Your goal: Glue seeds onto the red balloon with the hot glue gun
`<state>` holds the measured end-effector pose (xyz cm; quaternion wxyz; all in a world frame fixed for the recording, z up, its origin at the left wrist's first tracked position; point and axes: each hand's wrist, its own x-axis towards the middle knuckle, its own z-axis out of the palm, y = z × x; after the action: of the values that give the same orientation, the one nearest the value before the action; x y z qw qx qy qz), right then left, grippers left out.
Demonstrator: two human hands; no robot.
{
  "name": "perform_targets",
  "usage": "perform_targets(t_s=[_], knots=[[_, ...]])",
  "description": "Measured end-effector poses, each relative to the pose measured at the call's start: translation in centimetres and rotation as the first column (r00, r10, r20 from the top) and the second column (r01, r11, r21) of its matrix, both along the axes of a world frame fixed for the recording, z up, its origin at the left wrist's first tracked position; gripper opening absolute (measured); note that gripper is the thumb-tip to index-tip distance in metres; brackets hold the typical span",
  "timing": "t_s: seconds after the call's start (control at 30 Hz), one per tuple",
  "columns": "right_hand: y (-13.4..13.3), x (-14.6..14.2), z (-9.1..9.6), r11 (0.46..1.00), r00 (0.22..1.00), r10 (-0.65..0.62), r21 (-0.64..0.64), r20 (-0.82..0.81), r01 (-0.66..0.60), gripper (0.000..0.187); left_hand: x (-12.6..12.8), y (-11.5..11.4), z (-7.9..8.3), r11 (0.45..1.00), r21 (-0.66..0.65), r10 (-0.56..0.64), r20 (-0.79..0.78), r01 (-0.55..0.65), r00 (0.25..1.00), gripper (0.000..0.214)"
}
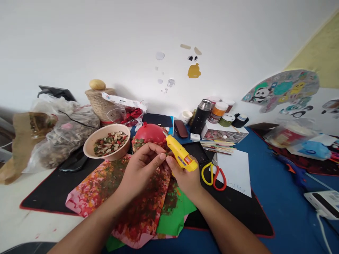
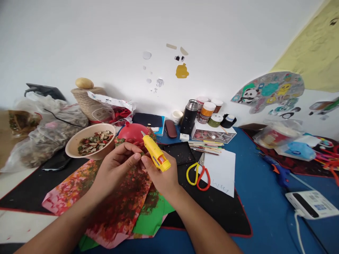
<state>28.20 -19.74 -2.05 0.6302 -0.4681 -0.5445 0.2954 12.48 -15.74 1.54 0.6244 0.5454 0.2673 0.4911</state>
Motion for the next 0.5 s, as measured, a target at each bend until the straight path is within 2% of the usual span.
perform_targets(t_s=[0.2, 0.5], knots=[[0.1, -0.3, 0.0, 0.989, 0.99, 0.128, -0.071, -0.067, -0.132, 0.027, -1.0, 1.3, -0.8, 0.986, -0.058, -0.15, 0.051, 0.153, 0.987, 0.028], [0.1, -0.1, 0.1, 0.989, 0.992, 0.11, -0.092, -0.068, -0.116, 0.036, -1.2, 1.3, -0.8, 0.982, -0.068, -0.179, -0.029, 0.177, 0.983, 0.029]])
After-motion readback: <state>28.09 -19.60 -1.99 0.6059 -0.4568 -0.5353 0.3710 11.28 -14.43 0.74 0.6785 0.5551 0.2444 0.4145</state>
